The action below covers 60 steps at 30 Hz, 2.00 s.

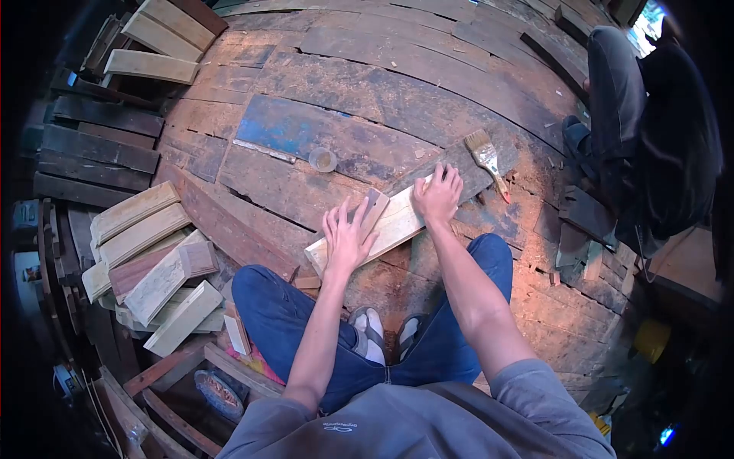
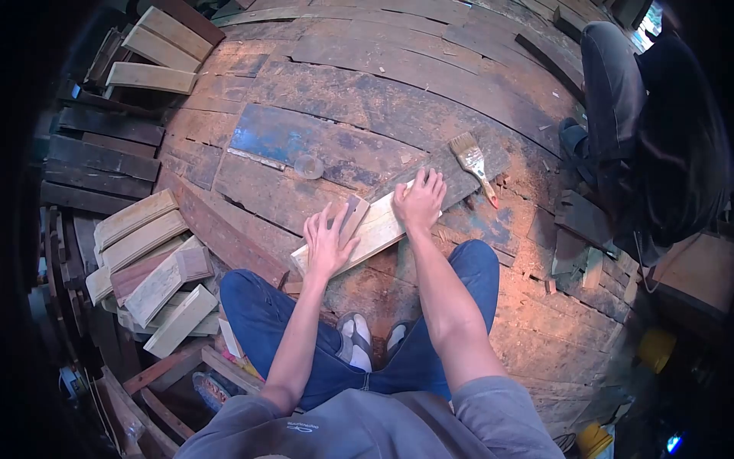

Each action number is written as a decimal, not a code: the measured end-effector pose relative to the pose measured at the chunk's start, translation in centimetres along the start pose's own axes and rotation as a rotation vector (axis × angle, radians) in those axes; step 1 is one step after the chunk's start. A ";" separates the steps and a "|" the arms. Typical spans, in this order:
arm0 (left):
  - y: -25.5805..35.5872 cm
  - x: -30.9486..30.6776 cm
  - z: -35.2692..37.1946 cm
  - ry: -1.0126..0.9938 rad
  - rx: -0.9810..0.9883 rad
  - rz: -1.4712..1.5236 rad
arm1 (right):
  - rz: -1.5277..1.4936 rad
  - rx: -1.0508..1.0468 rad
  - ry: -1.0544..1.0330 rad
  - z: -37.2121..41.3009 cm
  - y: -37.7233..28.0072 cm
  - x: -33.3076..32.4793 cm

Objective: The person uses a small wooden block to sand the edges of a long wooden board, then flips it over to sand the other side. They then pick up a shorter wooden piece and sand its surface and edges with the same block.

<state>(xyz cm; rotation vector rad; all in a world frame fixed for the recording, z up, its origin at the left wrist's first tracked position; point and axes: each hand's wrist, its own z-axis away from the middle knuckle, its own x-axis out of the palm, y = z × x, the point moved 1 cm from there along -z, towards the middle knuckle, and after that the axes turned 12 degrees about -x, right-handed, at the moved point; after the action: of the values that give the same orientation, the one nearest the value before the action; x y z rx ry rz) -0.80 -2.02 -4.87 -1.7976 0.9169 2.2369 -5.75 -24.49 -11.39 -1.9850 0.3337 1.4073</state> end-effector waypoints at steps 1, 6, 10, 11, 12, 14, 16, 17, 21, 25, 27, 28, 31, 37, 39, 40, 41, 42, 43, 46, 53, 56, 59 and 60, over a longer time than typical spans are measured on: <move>0.0 -0.2 0.3 0.006 0.024 -0.029 | -0.005 0.000 -0.004 -0.2 -0.1 -0.1; -1.5 1.9 0.9 -0.018 0.084 -0.050 | -0.019 0.003 -0.003 0.1 0.0 -0.1; -1.2 2.5 0.1 0.010 0.118 -0.094 | 0.034 -0.006 -0.007 0.0 0.1 0.3; -1.2 2.5 -0.1 0.005 0.122 -0.104 | 0.038 -0.005 -0.007 0.0 0.1 0.3; -1.0 2.6 -0.6 0.002 0.140 -0.106 | 0.039 -0.004 -0.008 0.0 -0.1 0.3; -0.5 2.8 -2.2 -0.006 0.181 -0.114 | 0.045 -0.014 -0.022 -0.1 -0.2 0.1; -0.7 2.8 -3.1 -0.074 0.188 -0.070 | 0.039 -0.012 -0.019 0.0 0.0 0.1; -0.7 2.8 -3.2 -0.106 0.188 -0.047 | 0.027 -0.014 -0.010 -0.1 0.1 0.1; -3.4 0.9 -1.6 -0.247 0.152 -0.057 | 0.034 -0.014 -0.032 0.0 0.2 0.2; -5.7 0.0 -3.1 -0.403 0.202 -0.056 | 0.039 0.000 -0.035 0.0 0.1 0.3; -4.8 0.2 -5.0 -0.521 0.217 -0.010 | 0.060 -0.006 -0.042 0.0 0.3 0.7; -4.1 0.8 -6.2 -0.496 0.256 -0.008 | 0.053 -0.004 -0.045 -0.2 0.2 0.4; -3.3 1.8 -6.9 -0.487 0.267 0.010 | 0.012 -0.001 -0.046 0.0 -0.1 0.0; -9.1 0.2 -4.7 -0.606 0.366 0.164 | 0.002 -0.012 -0.058 0.1 0.2 0.0; -9.3 -0.2 -3.5 -0.546 0.359 0.142 | 0.033 -0.009 -0.066 0.0 0.2 0.3; -9.3 -0.6 -3.2 -0.519 0.353 0.128 | 0.045 -0.005 -0.073 0.1 0.1 0.4; -9.3 -0.4 -3.3 -0.527 0.360 0.122 | 0.051 0.000 -0.081 0.4 0.1 0.4; -9.2 0.2 -3.7 -0.529 0.364 0.118 | 0.057 0.000 -0.088 0.3 0.0 0.3; -8.7 0.5 -4.4 -0.528 0.370 0.112 | 0.063 -0.002 -0.091 0.2 -0.1 0.3; -5.9 1.9 -5.5 -0.432 0.386 -0.011 | 0.087 -0.008 -0.078 0.1 -0.2 0.5; -5.1 0.4 -5.8 -0.518 0.369 0.125 | 0.065 -0.030 -0.062 0.3 0.2 0.6; -8.8 -1.4 -4.0 -0.516 0.353 -0.002 | 0.079 -0.023 -0.092 0.1 0.1 0.4; -10.6 -1.4 -3.1 -0.447 0.379 -0.089 | 0.088 -0.016 -0.087 0.0 0.0 0.8; -10.2 -1.4 -3.4 -0.441 0.369 -0.109 | 0.093 -0.016 -0.092 0.0 -0.1 0.7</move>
<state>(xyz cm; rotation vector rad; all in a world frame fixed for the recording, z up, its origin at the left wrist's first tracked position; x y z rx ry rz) 7.13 4.76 -7.73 -1.1118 1.0196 2.0959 -5.44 -24.34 -11.98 -1.9321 0.3783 1.5580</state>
